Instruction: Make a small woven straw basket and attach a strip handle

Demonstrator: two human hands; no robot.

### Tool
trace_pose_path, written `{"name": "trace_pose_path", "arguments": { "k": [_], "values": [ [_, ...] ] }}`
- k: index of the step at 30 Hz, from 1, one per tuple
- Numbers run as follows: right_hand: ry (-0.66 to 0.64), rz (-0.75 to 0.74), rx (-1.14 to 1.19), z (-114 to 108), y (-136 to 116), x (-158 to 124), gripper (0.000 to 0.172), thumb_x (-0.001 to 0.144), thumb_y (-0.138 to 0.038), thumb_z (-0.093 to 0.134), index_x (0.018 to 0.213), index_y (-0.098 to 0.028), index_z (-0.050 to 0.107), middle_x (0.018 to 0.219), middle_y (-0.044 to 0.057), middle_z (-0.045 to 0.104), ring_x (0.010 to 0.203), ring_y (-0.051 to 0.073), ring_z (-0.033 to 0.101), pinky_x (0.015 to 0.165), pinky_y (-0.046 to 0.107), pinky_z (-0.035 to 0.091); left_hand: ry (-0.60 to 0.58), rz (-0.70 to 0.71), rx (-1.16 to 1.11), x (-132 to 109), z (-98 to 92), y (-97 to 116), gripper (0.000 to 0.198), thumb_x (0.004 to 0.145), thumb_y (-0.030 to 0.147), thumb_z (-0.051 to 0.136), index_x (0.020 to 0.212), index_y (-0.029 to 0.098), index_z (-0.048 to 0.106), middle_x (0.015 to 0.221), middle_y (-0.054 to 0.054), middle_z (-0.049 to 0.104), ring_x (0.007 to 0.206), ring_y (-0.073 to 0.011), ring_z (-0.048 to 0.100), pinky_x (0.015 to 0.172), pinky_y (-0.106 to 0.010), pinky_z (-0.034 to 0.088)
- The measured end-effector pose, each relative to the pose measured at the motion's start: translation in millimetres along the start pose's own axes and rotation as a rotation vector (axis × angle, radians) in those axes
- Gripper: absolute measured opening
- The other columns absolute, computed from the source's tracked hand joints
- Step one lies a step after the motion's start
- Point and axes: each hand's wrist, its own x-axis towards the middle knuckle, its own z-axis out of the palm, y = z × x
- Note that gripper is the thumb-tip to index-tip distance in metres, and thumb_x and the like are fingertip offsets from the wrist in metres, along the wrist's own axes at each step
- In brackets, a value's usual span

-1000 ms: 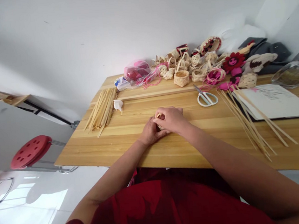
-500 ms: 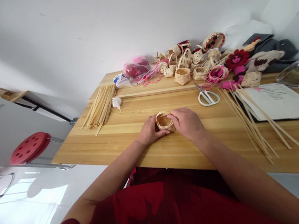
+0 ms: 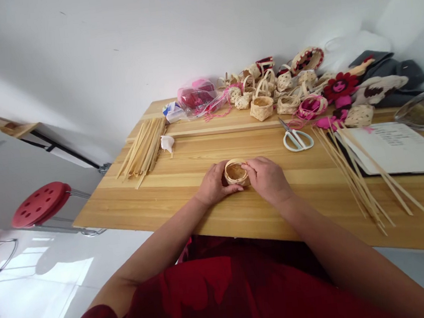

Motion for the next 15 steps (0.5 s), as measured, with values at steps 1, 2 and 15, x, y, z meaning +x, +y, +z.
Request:
{"name": "trace_pose_path", "arguments": {
  "k": [1, 2, 15],
  "values": [
    [0.003, 0.004, 0.001, -2.6, -1.5, 0.4, 0.029, 0.102, -0.034, 0.053, 0.095, -0.017, 0.076, 0.090, 0.013, 0.079, 0.083, 0.026, 0.071, 0.078, 0.036, 0.053, 0.010, 0.004, 0.005, -0.5, -0.3, 0.9, 0.095, 0.068, 0.077, 0.085, 0.137, 0.018, 0.058, 0.129, -0.015, 0.072, 0.116, -0.0318, 0.069, 0.106, -0.046, 0.055],
    [0.001, 0.012, -0.003, -5.3, -3.5, 0.9, 0.027, 0.101, -0.034, 0.056, 0.099, -0.017, 0.076, 0.091, 0.013, 0.079, 0.083, 0.026, 0.072, 0.078, 0.036, 0.052, 0.019, 0.004, 0.015, -1.0, -0.8, 2.1, 0.097, 0.066, 0.080, 0.084, 0.136, 0.018, 0.058, 0.129, -0.015, 0.072, 0.116, -0.0320, 0.069, 0.106, -0.046, 0.055],
    [-0.068, 0.100, -0.063, -3.3, -21.2, 8.0, 0.030, 0.092, -0.027, 0.051, 0.063, -0.025, 0.049, 0.067, 0.006, 0.066, 0.066, 0.020, 0.053, 0.065, 0.034, 0.035, -0.070, -0.055, 0.074, 1.8, -5.1, 13.5, 0.097, 0.069, 0.086, 0.078, 0.139, 0.021, 0.059, 0.126, -0.014, 0.073, 0.118, -0.0362, 0.068, 0.105, -0.051, 0.053]
  ]
}}
